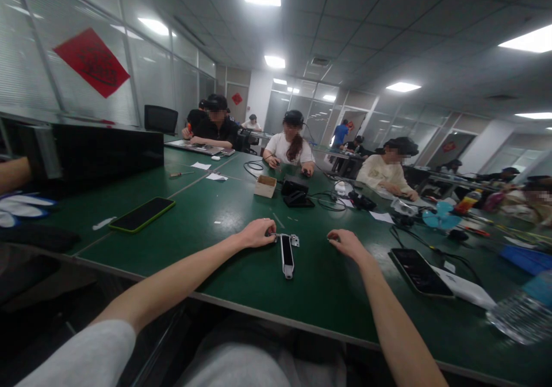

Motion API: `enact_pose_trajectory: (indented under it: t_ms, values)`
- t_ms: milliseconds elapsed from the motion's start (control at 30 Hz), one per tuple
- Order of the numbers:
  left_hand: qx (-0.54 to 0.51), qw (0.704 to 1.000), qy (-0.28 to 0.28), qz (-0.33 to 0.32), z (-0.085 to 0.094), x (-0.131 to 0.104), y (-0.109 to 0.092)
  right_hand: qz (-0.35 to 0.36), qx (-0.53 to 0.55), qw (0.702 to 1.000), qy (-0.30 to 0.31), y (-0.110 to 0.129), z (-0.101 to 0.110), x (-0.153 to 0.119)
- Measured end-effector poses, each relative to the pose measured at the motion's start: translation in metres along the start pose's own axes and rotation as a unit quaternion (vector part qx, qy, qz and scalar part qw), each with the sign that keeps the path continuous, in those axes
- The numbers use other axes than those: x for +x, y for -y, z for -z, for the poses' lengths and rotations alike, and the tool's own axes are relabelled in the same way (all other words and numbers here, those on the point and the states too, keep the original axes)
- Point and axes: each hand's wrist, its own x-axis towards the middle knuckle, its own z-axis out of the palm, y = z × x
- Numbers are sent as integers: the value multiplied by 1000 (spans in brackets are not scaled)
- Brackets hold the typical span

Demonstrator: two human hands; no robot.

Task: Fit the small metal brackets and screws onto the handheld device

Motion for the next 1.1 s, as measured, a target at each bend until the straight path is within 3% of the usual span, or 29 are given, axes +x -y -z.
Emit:
enact_pose_trajectory:
  t_ms: [300, 667, 1100]
  values:
    - [17, 1000, 4, -4, -3, 1, 1, -19, 5, 1000, 11, 19, 6, 1]
    - [18, 1000, 13, -4, 0, 0, -2, 89, 204, 975, -25, 93, 4, -9]
    - [24, 999, 22, -3, 0, -1, -3, 105, 268, 958, -10, 106, -7, -11]
